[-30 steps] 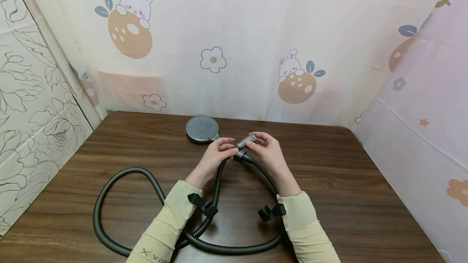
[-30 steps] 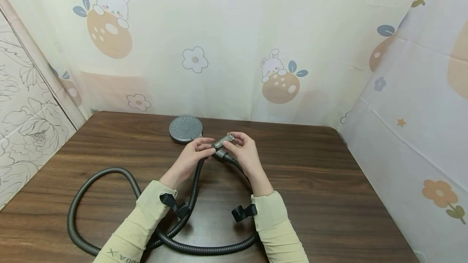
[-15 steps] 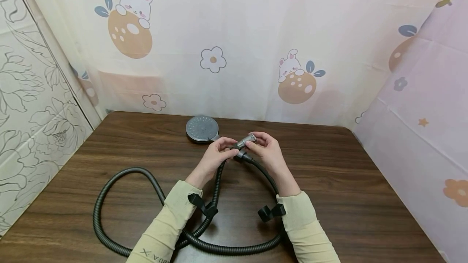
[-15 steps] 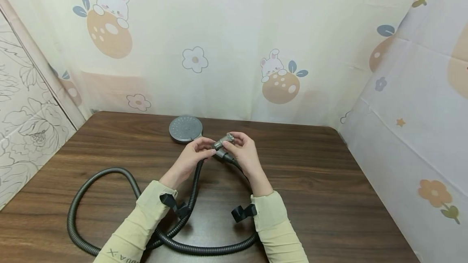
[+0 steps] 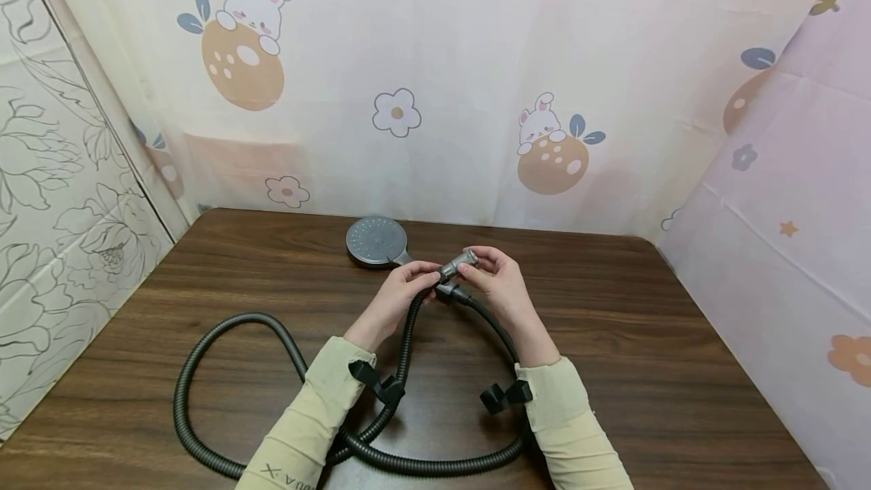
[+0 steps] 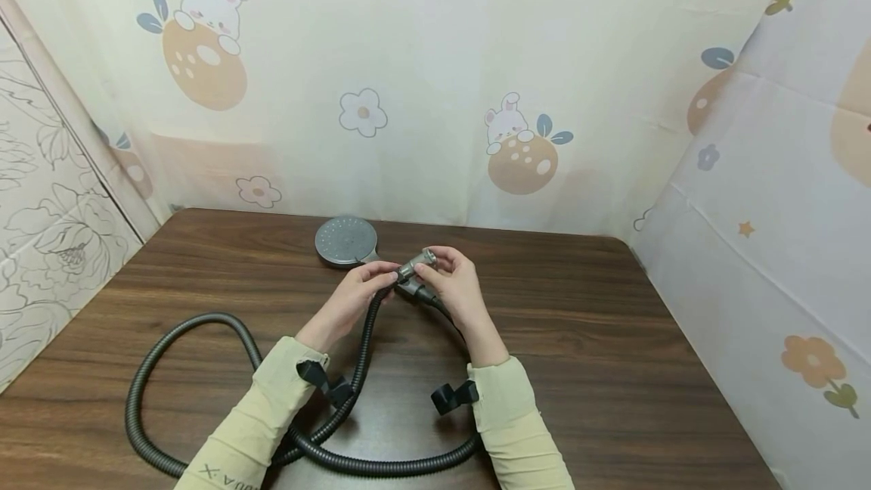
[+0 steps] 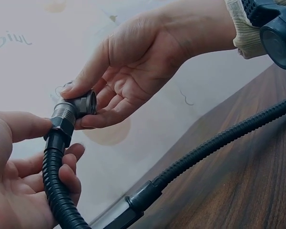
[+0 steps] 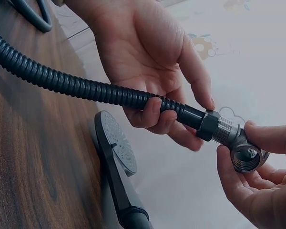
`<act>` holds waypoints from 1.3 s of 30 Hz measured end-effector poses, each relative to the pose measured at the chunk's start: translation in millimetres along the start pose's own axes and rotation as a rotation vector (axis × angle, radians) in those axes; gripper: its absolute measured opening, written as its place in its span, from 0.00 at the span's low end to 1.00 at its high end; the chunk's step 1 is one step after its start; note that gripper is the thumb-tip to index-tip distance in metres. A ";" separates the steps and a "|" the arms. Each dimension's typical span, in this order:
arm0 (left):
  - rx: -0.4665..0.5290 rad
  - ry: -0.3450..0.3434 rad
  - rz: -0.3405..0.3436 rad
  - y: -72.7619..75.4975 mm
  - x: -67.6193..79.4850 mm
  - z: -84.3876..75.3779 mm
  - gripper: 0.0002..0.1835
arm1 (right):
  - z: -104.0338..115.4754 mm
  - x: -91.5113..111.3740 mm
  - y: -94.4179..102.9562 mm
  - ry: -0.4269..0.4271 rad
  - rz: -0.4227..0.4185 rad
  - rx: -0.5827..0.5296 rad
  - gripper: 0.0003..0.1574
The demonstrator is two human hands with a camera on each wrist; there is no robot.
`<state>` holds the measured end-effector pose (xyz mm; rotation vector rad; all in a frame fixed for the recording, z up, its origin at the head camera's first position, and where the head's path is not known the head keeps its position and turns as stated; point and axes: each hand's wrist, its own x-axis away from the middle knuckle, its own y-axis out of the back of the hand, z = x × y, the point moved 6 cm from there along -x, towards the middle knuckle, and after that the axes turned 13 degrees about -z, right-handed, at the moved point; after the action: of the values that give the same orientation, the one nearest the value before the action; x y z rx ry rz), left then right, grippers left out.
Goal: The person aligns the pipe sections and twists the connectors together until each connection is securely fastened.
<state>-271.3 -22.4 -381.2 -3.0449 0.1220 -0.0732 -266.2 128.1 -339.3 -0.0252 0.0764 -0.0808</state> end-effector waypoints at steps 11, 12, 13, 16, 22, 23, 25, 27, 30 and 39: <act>-0.010 -0.016 0.036 -2.3 11.4 -18.2 0.16 | -0.3 0.0 0.9 0.000 0.000 0.003 0.25; -0.012 -0.027 0.036 -2.7 13.7 -21.3 0.16 | -0.2 -0.1 0.9 0.002 0.001 0.004 0.25; -0.014 -0.037 0.036 -2.9 15.7 -23.8 0.16 | -0.1 -0.1 0.9 0.003 0.001 0.004 0.25; -0.020 -0.053 0.025 -2.8 18.3 -27.3 0.16 | 0.2 -0.2 0.9 0.006 0.002 0.005 0.24; -0.030 -0.041 0.003 -2.5 18.0 -27.5 0.17 | 0.7 -0.1 0.4 -0.001 0.007 0.002 0.25; -0.031 -0.034 0.003 -2.6 17.3 -26.8 0.17 | 0.8 0.0 0.4 -0.002 0.008 0.002 0.25; -0.034 -0.024 0.003 -2.5 13.7 -21.8 0.18 | 1.0 0.1 0.4 -0.002 0.009 0.002 0.25; -0.050 -0.020 -0.001 -1.7 7.9 -13.4 0.18 | 1.2 0.2 0.4 0.000 0.008 0.003 0.25; -0.074 -0.024 -0.004 -0.7 0.7 -2.2 0.17 | 1.2 0.0 0.4 0.004 0.008 0.005 0.25; -0.050 -0.038 -0.002 -0.7 -2.1 1.0 0.16 | 0.7 -0.3 0.5 -0.005 0.010 -0.006 0.25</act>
<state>-273.4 -21.4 -382.2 -3.0946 0.1198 -0.0128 -266.4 128.7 -338.5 -0.0307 0.0713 -0.0709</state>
